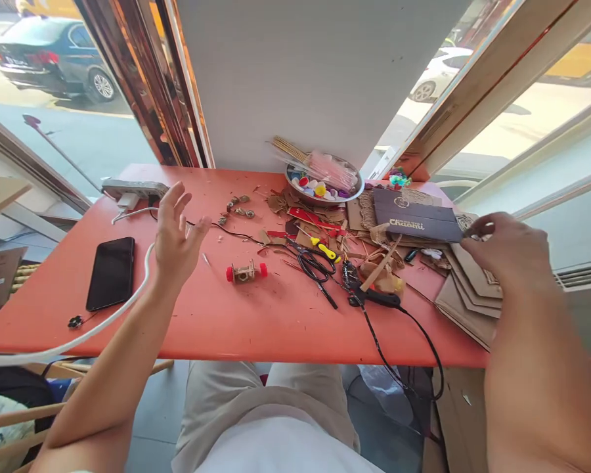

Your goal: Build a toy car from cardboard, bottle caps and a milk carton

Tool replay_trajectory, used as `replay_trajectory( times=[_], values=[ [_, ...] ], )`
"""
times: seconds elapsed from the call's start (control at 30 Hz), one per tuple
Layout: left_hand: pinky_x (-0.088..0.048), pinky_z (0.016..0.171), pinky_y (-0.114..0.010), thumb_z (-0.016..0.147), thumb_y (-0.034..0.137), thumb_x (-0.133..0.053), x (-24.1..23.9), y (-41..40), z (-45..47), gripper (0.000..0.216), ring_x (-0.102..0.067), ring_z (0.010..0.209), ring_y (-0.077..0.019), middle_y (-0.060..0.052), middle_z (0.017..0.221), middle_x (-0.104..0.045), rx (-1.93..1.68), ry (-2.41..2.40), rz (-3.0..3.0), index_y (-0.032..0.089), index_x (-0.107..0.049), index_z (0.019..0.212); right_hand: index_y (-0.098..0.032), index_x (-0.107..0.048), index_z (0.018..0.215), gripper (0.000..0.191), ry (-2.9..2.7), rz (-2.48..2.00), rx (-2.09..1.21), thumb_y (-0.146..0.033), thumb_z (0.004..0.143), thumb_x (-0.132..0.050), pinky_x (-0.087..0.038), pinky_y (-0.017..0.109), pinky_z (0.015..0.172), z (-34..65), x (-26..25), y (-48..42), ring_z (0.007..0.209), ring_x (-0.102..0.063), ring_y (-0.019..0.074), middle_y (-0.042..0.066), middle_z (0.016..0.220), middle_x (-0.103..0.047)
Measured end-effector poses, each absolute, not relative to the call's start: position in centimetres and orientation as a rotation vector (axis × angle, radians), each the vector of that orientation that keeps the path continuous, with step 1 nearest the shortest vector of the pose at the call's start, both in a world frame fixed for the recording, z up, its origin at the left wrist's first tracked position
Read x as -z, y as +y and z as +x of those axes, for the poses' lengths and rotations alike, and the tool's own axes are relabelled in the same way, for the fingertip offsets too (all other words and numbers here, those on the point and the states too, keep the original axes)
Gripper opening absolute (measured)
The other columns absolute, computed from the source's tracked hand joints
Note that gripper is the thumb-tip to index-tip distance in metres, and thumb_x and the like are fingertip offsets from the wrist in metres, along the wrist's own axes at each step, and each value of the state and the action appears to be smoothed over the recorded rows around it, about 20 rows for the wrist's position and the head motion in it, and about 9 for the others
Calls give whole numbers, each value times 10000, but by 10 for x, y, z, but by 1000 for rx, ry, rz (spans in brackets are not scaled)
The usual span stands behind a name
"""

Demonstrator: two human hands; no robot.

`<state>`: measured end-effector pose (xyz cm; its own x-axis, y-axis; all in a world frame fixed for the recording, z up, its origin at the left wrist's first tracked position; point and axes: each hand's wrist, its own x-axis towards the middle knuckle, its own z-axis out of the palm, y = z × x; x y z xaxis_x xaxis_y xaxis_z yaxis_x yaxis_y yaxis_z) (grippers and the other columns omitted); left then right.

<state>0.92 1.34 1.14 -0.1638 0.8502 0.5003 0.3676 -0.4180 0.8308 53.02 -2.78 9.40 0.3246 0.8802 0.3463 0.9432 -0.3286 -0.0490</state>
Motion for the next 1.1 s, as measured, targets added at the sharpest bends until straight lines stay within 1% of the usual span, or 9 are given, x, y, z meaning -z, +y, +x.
replay_trajectory(
  times=[0.13,0.3,0.4,0.5,0.6,0.77,0.83,0.97,1.1],
  values=[
    [-451,1261,-553,885,652,-751,8,25,19,746,-571,1486,-348,-145,1594,-575,-1621,1483,1766,331,-514,1515,-281,-592,822,222,-1784,-1976,-64,-179,682,-730,-544,382,742,440,-114,5,686,-669,214,41,858,-780],
    [-370,1295,-584,932,667,-672,24,17,24,700,-517,1523,-369,-182,1598,-566,-1605,1631,1927,285,-544,1505,-221,-648,876,231,-2257,-1509,-523,-75,698,-675,-537,313,837,311,-80,71,912,-740,211,28,953,-788],
    [-324,1307,-596,966,633,-636,23,10,21,580,-536,1488,-354,-159,1533,-623,-1597,1677,2008,304,-592,1441,-196,-688,943,283,-2371,-1540,-569,-13,732,-639,-542,316,896,257,-52,104,969,-739,212,46,1014,-789],
    [-365,1279,-569,995,609,-600,20,7,22,509,-596,1401,-334,-146,1438,-678,-1639,1660,2028,297,-615,1397,-179,-721,1068,303,-2393,-1573,-580,-36,807,-667,-560,347,948,228,-32,121,1017,-743,232,82,1081,-791],
    [-454,1209,-531,1011,622,-571,18,7,27,518,-636,1331,-324,-157,1399,-683,-1758,1612,2031,272,-620,1391,-185,-684,1320,458,-2391,-1588,-568,-179,871,-771,-548,418,1062,214,-17,123,1200,-714,286,147,1284,-743],
    [-523,1133,-499,1028,619,-552,16,5,30,539,-677,1250,-306,-162,1403,-660,-1821,1576,1995,254,-599,1422,-265,-439,1659,839,-2364,-1693,-430,-495,930,-784,-474,560,1186,185,1,115,1473,-537,415,222,1581,-500],
    [-527,1129,-492,1025,615,-561,15,4,29,537,-678,1245,-301,-155,1404,-660,-1813,1587,1982,257,-594,1424,-282,-421,1679,787,-2404,-1729,-386,-513,985,-710,-481,552,1183,174,1,115,1500,-503,415,212,1621,-459],
    [-533,1115,-479,1030,585,-571,13,5,25,480,-687,1231,-290,-137,1352,-699,-1792,1607,2001,262,-615,1382,-183,-481,1646,566,-2476,-1787,-372,-369,1112,-483,-477,498,1187,166,-14,123,1518,-486,381,242,1624,-458],
    [-548,1096,-455,1045,508,-573,7,6,20,349,-698,1227,-278,-112,1273,-753,-1691,1549,2147,262,-675,1270,-158,-486,1642,561,-2479,-1767,-350,-320,1105,-504,-425,513,1232,178,-22,125,1518,-478,380,240,1615,-473]
  ],
)
